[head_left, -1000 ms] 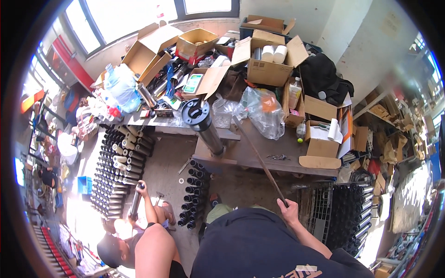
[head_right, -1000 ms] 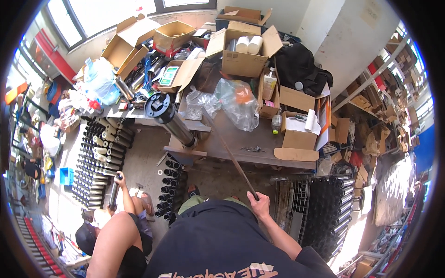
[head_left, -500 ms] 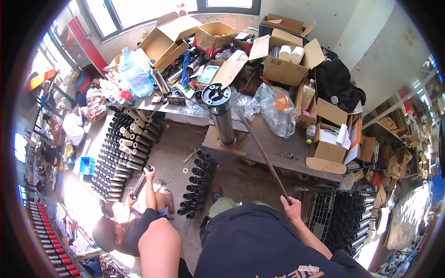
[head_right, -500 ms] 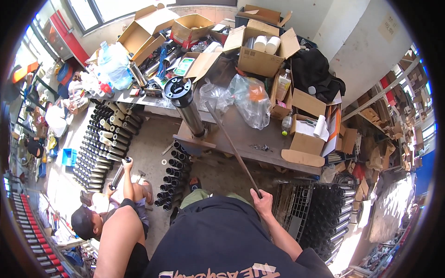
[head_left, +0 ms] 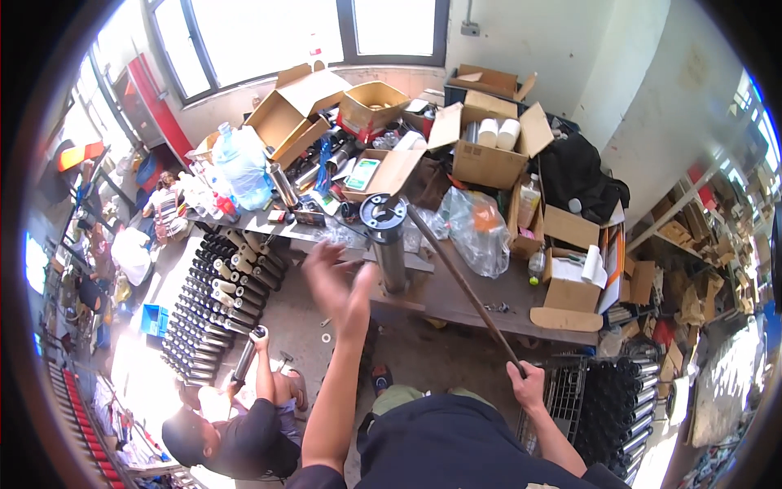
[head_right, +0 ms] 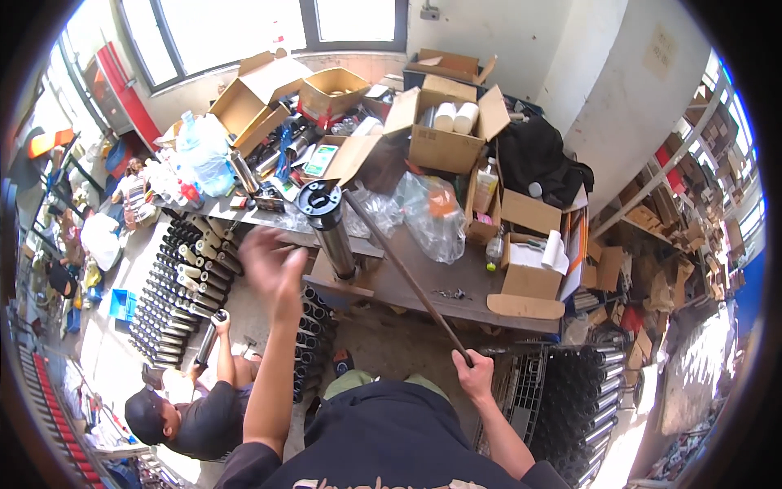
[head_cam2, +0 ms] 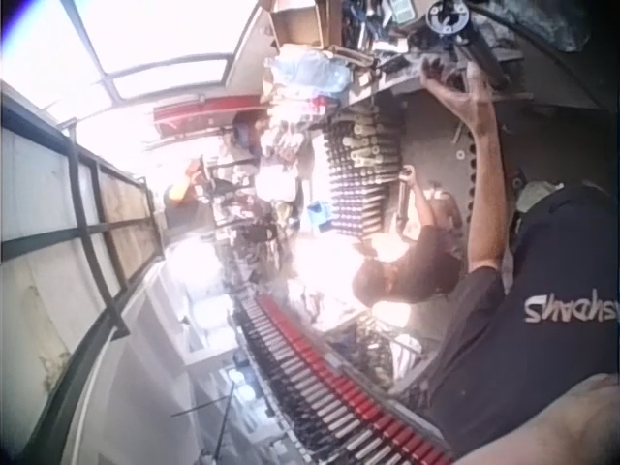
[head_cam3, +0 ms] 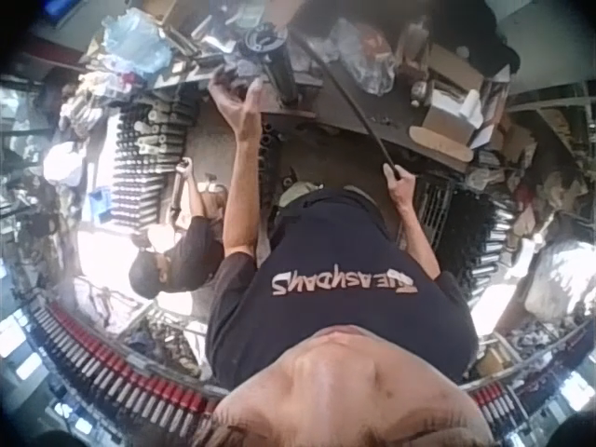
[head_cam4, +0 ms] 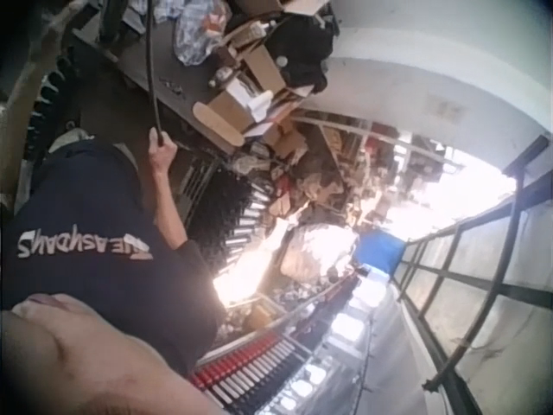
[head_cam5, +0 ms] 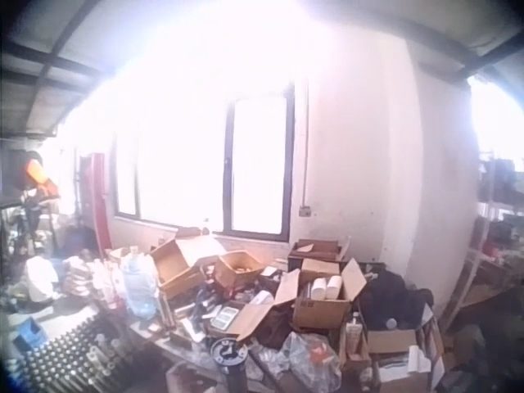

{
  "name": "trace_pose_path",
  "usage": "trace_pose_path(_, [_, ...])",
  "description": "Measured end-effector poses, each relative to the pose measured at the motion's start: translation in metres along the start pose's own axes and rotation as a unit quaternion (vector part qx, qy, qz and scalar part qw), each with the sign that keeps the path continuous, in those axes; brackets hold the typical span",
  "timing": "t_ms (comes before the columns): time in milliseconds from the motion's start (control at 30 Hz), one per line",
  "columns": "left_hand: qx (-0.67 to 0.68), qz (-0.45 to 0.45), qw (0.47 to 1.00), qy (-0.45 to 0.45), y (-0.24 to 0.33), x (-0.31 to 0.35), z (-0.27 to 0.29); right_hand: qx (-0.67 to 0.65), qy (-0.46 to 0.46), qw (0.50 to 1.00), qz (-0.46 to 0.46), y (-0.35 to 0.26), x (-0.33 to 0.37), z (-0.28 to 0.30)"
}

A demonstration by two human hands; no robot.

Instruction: The person assembles industrial cylinders by hand, inserting a shaft into the cylinder body and using a lever to press components into place.

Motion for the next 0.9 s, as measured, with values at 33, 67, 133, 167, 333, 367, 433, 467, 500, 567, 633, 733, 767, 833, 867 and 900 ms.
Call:
trace_pose_path(33, [0.079,0.126,0.989,-0.003,-0.076,0.004,-0.005,0.01,-0.011,1.0,0.007,-0.004,-0.003,0.003])
trace_pose_path(67, [-0.003,0.134,0.99,-0.05,-0.105,0.002,-0.021,0.016,-0.012,1.0,0.02,-0.005,-0.004,0.009])
trace_pose_path(133, [0.042,0.09,0.978,-0.181,-0.143,-0.013,-0.059,0.042,-0.006,0.998,0.055,-0.012,-0.008,0.02])
trace_pose_path(167, [0.054,0.084,0.982,-0.158,-0.143,-0.019,-0.071,0.064,0.0,0.996,0.058,-0.011,-0.01,0.029])
trace_pose_path(333, [0.024,0.026,0.993,-0.113,-0.127,-0.028,-0.079,0.087,0.081,0.98,0.159,-0.08,-0.038,0.063])
trace_pose_path(367, [0.035,0.052,0.99,-0.127,-0.124,-0.027,-0.083,0.019,0.078,0.986,0.145,-0.101,-0.045,0.061])
trace_pose_path(433, [-0.021,0.037,0.99,-0.132,-0.128,-0.025,-0.085,-0.01,-0.058,0.994,0.092,-0.159,-0.037,0.024])
trace_pose_path(467, [-0.033,0.053,0.989,-0.136,-0.131,-0.023,-0.084,-0.005,-0.156,0.98,0.121,-0.192,-0.017,-0.008])
trace_pose_path(500, [-0.034,0.084,0.989,-0.114,-0.141,-0.026,-0.076,0.0,-0.25,0.957,0.148,-0.216,-0.001,-0.033])
trace_pose_path(567, [0.062,0.04,0.996,-0.042,-0.153,-0.039,-0.047,0.144,-0.329,0.831,0.425,-0.263,0.028,-0.064])
trace_pose_path(633, [0.088,0.035,0.994,-0.062,-0.15,-0.045,-0.031,0.22,-0.327,0.729,0.56,-0.288,0.021,-0.073])
trace_pose_path(733, [0.041,0.034,0.998,-0.036,-0.162,-0.039,-0.022,0.294,-0.228,0.5,0.782,-0.352,0.037,-0.1])
trace_pose_path(767, [0.019,0.046,0.998,-0.04,-0.164,-0.037,-0.02,0.224,-0.24,0.407,0.852,-0.37,0.058,-0.116])
trace_pose_path(833, [0.0,0.058,0.998,-0.01,-0.16,-0.033,-0.016,0.168,-0.354,0.308,0.867,-0.391,0.108,-0.168])
trace_pose_path(867, [0.01,0.087,0.996,-0.031,-0.156,-0.03,-0.027,0.141,-0.385,0.289,0.865,-0.417,0.127,-0.199])
trace_pose_path(900, [-0.009,0.055,0.998,-0.006,-0.17,-0.023,-0.037,0.096,-0.439,0.306,0.839,-0.441,0.129,-0.244])
Point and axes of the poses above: each hand's wrist, its own x-axis away from the middle knuckle, its own z-axis out of the back of the hand, y = z × x, the point moved 8 cm from there along -x, towards the middle knuckle, and after that the axes turned 8 degrees about -z, right-handed, at the moved point
